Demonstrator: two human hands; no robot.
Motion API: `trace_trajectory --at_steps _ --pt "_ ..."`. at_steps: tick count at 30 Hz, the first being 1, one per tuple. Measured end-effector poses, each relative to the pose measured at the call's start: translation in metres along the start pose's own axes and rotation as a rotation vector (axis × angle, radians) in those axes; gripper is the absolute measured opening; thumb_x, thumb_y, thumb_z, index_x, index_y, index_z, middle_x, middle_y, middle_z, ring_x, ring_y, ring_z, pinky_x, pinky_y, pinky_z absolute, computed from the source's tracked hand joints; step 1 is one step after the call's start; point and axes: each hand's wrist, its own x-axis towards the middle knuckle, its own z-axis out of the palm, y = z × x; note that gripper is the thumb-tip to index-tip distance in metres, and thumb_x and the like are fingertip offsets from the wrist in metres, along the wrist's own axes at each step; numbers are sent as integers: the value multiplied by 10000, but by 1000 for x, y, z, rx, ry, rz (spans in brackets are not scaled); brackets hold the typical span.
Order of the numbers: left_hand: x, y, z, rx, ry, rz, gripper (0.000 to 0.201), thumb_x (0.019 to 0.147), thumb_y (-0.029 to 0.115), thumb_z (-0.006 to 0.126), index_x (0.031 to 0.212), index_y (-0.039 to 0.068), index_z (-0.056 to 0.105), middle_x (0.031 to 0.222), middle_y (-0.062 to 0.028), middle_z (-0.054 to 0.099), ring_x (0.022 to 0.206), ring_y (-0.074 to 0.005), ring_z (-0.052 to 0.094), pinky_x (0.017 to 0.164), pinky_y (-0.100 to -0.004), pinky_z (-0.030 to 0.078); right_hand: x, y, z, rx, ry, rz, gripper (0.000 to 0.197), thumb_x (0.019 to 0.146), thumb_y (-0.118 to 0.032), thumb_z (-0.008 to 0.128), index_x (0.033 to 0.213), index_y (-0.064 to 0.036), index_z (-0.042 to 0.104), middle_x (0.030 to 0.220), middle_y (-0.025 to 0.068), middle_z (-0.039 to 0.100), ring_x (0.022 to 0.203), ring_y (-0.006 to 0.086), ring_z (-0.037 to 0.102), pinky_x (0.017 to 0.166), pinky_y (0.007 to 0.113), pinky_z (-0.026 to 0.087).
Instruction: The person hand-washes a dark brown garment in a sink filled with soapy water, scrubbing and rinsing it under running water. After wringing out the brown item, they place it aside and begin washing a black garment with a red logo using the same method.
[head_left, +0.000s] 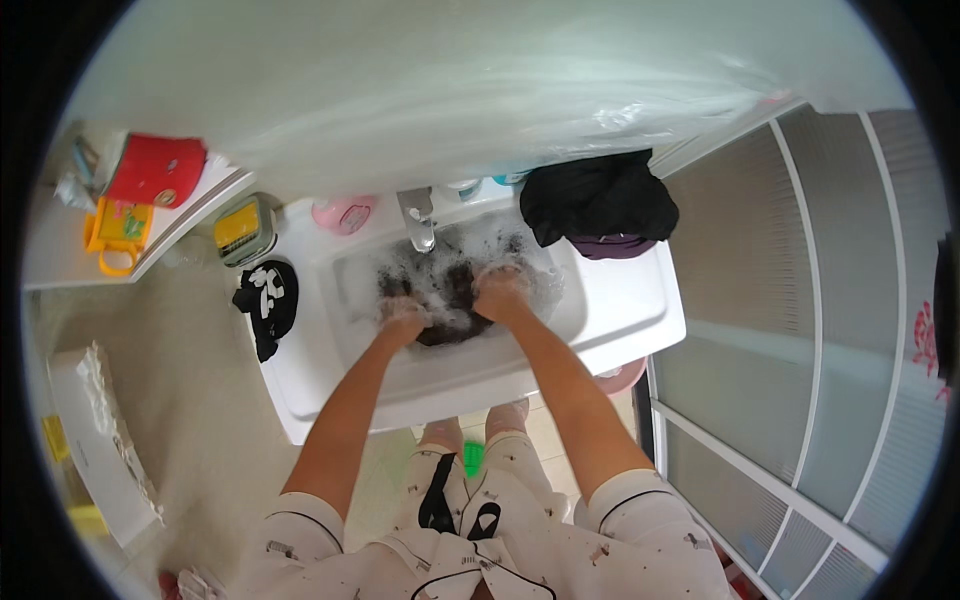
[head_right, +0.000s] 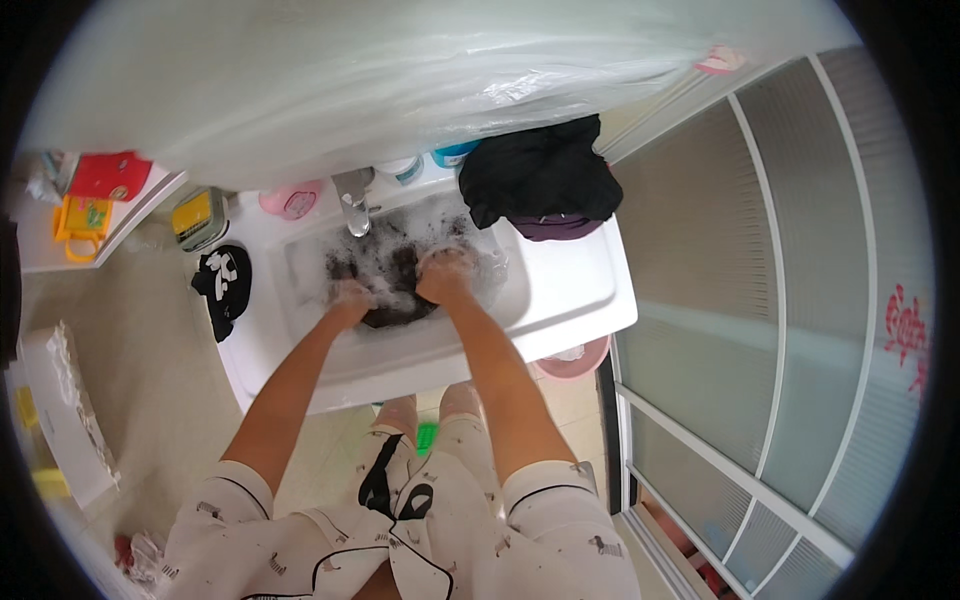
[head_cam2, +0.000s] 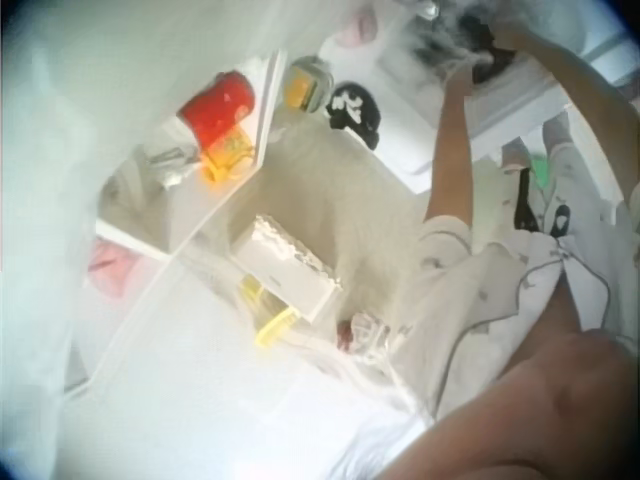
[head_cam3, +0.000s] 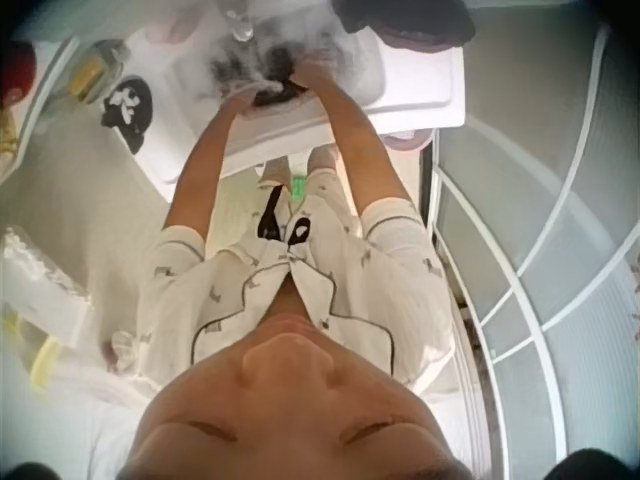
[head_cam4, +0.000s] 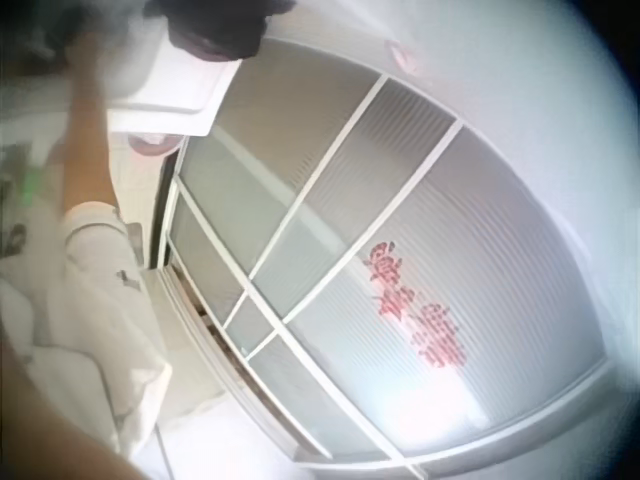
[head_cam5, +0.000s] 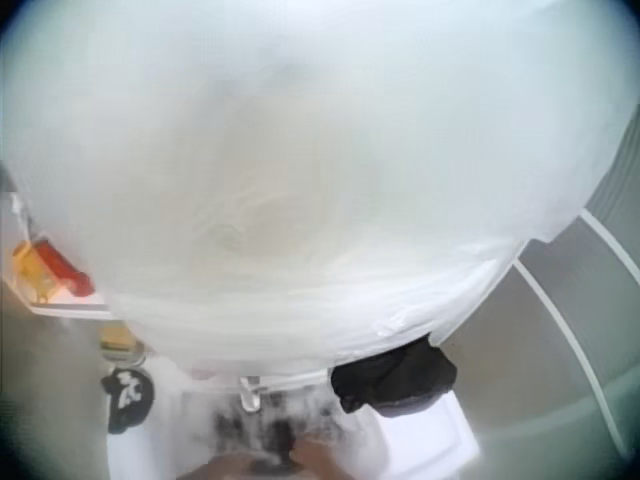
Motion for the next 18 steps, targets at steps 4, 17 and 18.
trace_trajectory --at_steps 4,17,18 --pt "-70 48 -93 -894 60 -46 423 991 270 462 1389 130 436 1222 -90 618 975 -294 634 881 -474 509 -29 71 -6 484 343 -181 667 714 -18 549 1380 -63 522 1304 195 599 1238 392 528 1060 452 411" --pt "-377 143 -347 -907 441 380 255 943 277 547 1158 144 577 1071 23 598 983 -108 560 784 -349 506 -296 -53 -310 684 758 -600 578 699 93 493 1258 16 617 1311 153 608 1266 242 530 1092 307 361" --pt "-397 150 -361 -927 483 417 201 938 240 566 1111 142 590 1016 26 593 953 -92 565 748 -325 520 -314 -59 -327 620 807 -645 580 701 82 492 1262 5 618 1301 156 615 1274 246 526 1097 309 355"
